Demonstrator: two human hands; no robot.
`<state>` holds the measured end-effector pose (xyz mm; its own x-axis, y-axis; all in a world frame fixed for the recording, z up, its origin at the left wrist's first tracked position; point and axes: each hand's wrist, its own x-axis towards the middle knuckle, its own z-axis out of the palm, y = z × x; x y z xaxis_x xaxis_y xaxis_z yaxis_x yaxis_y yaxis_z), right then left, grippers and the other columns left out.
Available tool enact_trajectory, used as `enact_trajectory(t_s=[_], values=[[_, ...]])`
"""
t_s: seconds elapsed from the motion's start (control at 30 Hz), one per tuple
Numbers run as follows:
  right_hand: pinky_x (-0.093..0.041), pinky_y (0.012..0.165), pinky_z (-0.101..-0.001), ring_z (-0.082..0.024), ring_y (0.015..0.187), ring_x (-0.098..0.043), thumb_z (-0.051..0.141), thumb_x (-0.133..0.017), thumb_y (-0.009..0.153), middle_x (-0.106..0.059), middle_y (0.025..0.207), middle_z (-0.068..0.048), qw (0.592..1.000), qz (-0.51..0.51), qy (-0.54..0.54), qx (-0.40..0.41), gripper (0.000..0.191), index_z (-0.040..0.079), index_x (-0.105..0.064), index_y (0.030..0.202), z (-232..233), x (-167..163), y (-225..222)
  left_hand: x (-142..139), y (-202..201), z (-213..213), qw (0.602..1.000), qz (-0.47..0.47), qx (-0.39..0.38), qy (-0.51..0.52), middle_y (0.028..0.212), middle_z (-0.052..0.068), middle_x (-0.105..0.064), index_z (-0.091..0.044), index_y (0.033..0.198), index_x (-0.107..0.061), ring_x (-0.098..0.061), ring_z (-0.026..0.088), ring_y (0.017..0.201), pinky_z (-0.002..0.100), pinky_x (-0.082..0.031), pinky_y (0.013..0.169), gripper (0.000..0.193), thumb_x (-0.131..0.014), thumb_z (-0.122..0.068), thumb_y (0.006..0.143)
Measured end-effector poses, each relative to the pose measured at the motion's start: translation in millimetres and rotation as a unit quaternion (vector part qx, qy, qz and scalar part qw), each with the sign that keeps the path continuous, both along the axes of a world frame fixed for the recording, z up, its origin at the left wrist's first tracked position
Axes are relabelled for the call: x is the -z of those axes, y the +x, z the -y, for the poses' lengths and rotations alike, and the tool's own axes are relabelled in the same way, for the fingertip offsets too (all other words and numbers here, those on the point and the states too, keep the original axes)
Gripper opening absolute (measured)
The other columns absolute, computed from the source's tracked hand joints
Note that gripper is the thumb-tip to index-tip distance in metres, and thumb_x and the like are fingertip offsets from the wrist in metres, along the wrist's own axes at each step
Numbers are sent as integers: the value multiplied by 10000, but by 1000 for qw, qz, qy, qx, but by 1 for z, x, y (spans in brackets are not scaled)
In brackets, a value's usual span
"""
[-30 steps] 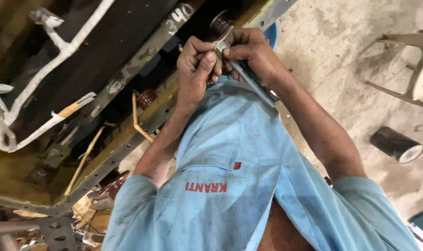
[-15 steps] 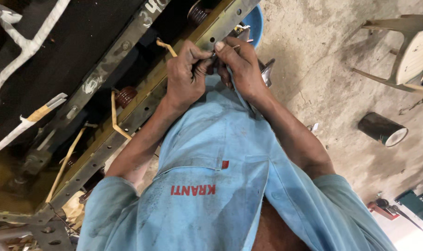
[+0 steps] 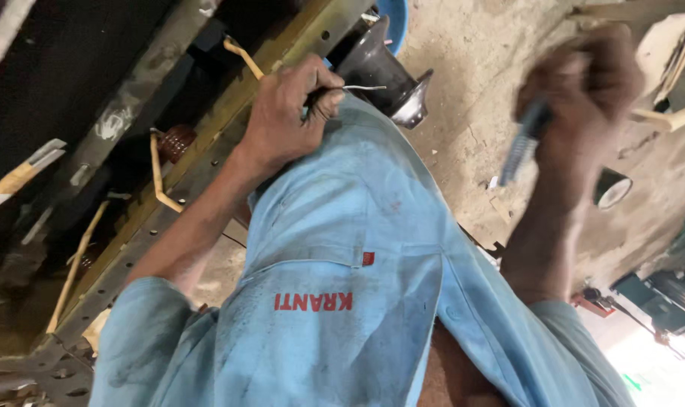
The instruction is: The person fits brown porcelain bushing insulators onto the top of a transformer tank, threading wires through them and twisting the wire ends by hand. They use pliers to grip, bend and cut the wire leads, and press each insulator into place on the tank opening.
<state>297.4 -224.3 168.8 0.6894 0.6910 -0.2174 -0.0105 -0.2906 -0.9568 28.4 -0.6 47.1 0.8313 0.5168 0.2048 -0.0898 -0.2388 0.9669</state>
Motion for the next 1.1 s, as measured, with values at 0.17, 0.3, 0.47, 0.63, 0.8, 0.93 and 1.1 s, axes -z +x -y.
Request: enact_trajectory(t_s=[0.17, 0.3, 0.47, 0.63, 0.8, 0.93, 1.1], values=[[-588, 734, -271, -178, 864, -669, -11, -670, 1120, -649, 1092, -180, 962, 125, 27, -243, 76, -51, -672, 1185, -39, 39, -54, -11, -4, 11, 994, -18, -53, 98, 825, -4, -665, -81, 963, -692, -609, 211, 924, 420, -345, 969, 113, -784, -31, 922], [-558, 748, -316, -232, 877, -688, -153, -731, 832, -658, 999, -125, 903, 268, 48, -332, 298, -16, -693, 1093, -87, 34, -76, -15, -10, 18, 997, -29, -64, 42, 890, -33, -679, -111, 1015, -731, -581, 176, 1056, 401, -268, 1056, 152, -772, -3, 916], [-434, 830, -375, -237, 919, -660, -120, -720, 725, -667, 975, -39, 836, 308, 88, -445, 322, 68, -677, 984, -115, 40, -79, -7, -17, 14, 997, -69, -2, -29, 897, -57, -693, -119, 966, -729, -597, 153, 1034, 389, -297, 1067, 192, -736, 44, 864], [-361, 860, -383, -223, 920, -631, -81, -683, 646, -680, 973, -31, 805, 324, 78, -490, 308, 95, -669, 898, -105, 31, -70, 0, -21, 21, 999, -28, -17, -35, 869, -53, -683, -132, 965, -752, -617, 153, 1008, 441, -238, 1112, 183, -765, 29, 880], [-361, 894, -386, -221, 910, -611, -70, -715, 711, -662, 1002, -25, 784, 353, 99, -501, 301, 97, -665, 957, -106, 43, -72, 8, -19, 23, 998, -60, -17, -5, 879, -21, -677, -115, 899, -719, -634, 160, 1011, 434, -274, 1099, 196, -731, 73, 845], [-355, 897, -427, -242, 892, -597, -30, -720, 654, -646, 955, -42, 750, 373, 113, -534, 295, 76, -661, 923, -101, 54, -66, 6, -20, 19, 998, -60, -9, -8, 873, -41, -700, -122, 993, -765, -641, 155, 981, 439, -272, 1092, 246, -724, 84, 866], [-364, 906, -427, -235, 909, -620, -20, -718, 663, -656, 954, -34, 758, 395, 100, -509, 266, 78, -645, 899, -83, 31, -52, -2, -16, 20, 991, -86, -27, -99, 842, -73, -694, -137, 919, -745, -649, 125, 918, 414, -347, 1035, 203, -694, 51, 861]])
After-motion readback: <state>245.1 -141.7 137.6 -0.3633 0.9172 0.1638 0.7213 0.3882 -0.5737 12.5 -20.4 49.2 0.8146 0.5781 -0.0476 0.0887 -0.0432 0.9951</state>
